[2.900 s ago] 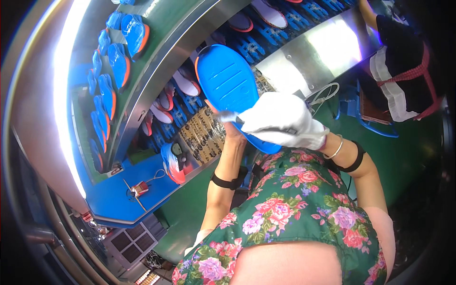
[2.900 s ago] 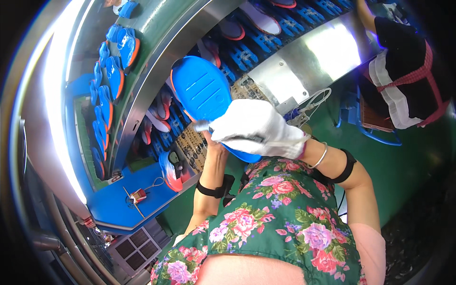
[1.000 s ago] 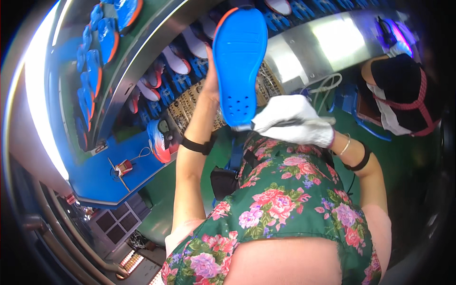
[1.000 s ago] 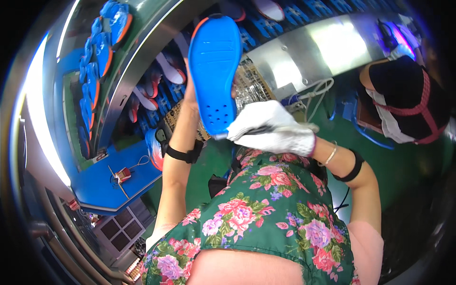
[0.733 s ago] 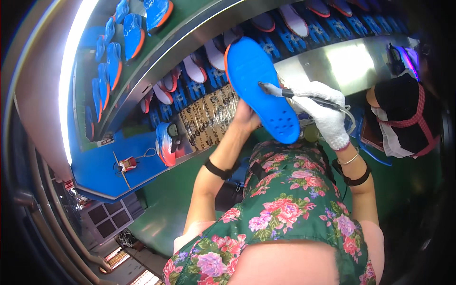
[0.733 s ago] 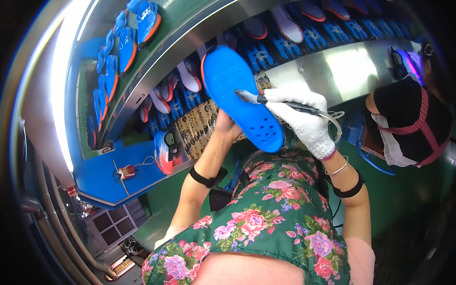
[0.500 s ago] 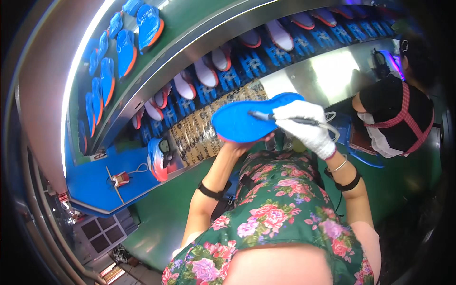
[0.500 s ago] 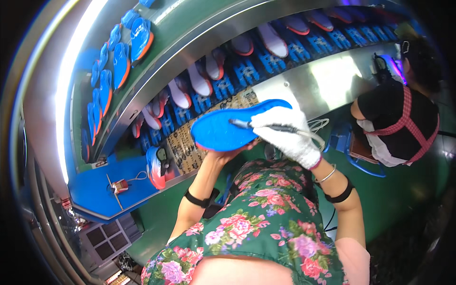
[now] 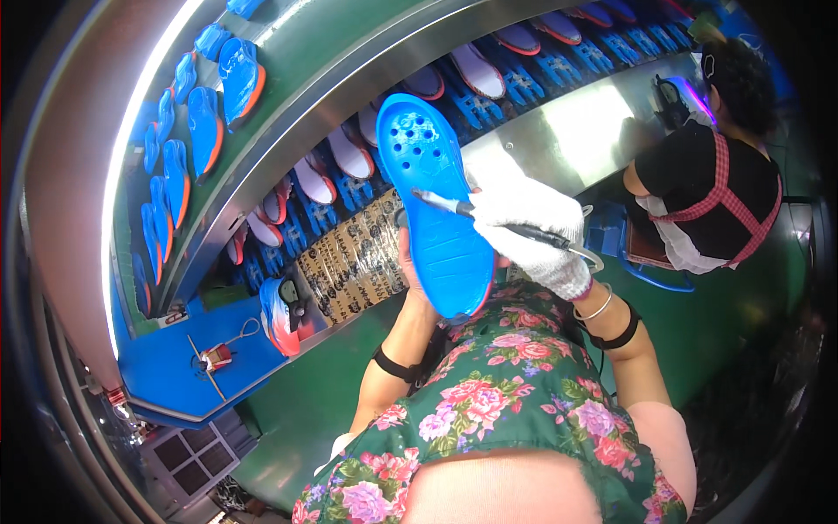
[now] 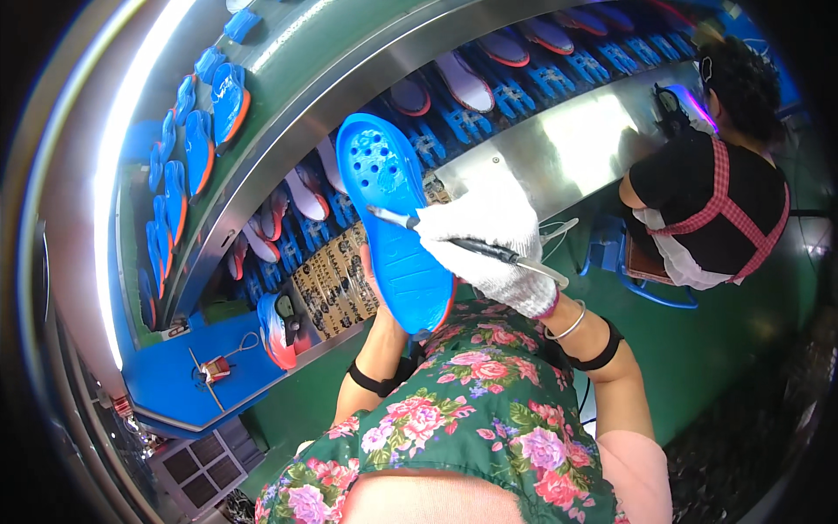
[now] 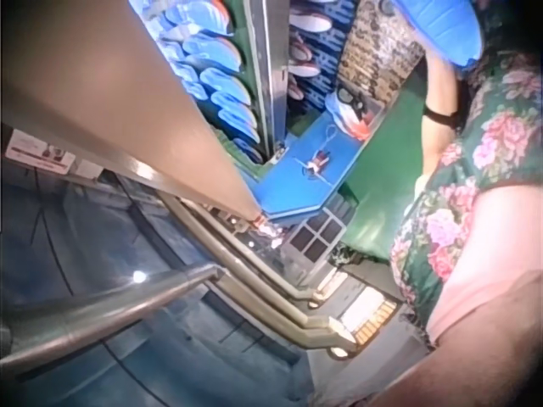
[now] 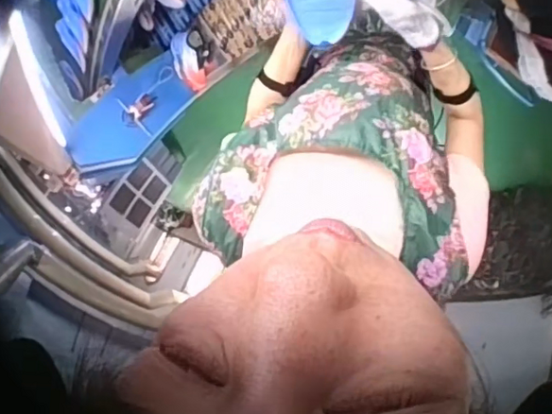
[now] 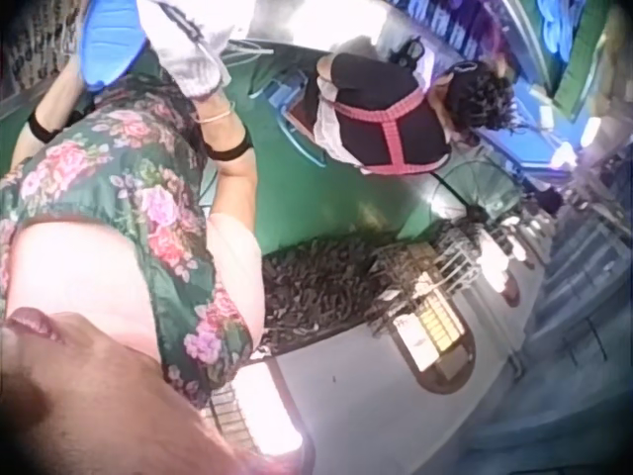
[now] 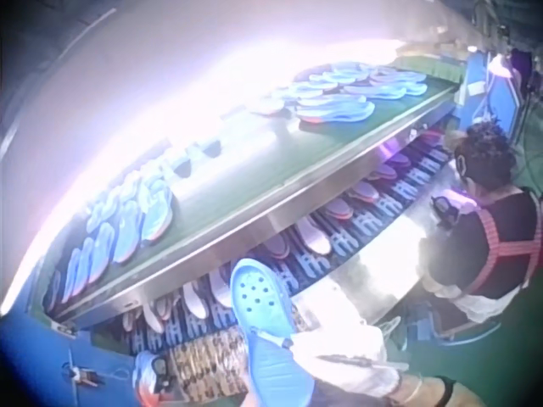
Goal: Applying glue or primer to blue shoe soles using a handheld brush.
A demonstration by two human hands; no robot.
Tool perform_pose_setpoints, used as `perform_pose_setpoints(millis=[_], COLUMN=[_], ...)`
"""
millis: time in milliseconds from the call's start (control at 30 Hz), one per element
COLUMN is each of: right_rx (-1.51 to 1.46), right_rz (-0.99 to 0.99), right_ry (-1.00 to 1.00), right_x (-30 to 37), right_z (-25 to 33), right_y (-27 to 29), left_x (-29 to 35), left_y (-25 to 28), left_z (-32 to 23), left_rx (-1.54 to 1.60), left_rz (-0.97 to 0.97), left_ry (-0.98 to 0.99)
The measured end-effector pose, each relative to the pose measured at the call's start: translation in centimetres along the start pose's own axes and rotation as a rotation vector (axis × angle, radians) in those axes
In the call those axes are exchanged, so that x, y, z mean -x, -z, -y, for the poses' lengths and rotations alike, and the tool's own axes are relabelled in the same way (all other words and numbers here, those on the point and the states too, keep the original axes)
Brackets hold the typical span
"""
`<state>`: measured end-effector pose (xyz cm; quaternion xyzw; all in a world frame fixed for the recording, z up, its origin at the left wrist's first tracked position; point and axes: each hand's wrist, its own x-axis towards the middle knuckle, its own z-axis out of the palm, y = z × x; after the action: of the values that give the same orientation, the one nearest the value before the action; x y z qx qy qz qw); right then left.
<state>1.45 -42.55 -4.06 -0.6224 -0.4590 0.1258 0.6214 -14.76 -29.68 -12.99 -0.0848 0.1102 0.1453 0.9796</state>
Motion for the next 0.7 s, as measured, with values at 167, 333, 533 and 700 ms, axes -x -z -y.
perform_pose_setpoints(millis=[167, 333, 533, 700], right_rx=[0.205, 0.394, 0.235, 0.073], right_rz=[-0.077, -0.049, 0.04, -0.134], right_ry=[0.361, 0.437, 0.393, 0.194], right_x=[-3.0, -3.8, -2.5, -2.4], right_z=[-0.2, -0.5, 0.5, -0.1], right_y=[0.7, 0.4, -1.1, -1.0], left_x=[0.1, 0.1, -0.7, -2.1], left_y=[-0.3, 0.6, 1.6, 0.1], left_z=[1.6, 0.8, -0.4, -0.4], left_rx=[-0.042, -0.478, -0.626, -0.42], left_rz=[0.046, 0.055, -0.158, 0.079], left_ry=[0.068, 0.129, -0.016, -0.038])
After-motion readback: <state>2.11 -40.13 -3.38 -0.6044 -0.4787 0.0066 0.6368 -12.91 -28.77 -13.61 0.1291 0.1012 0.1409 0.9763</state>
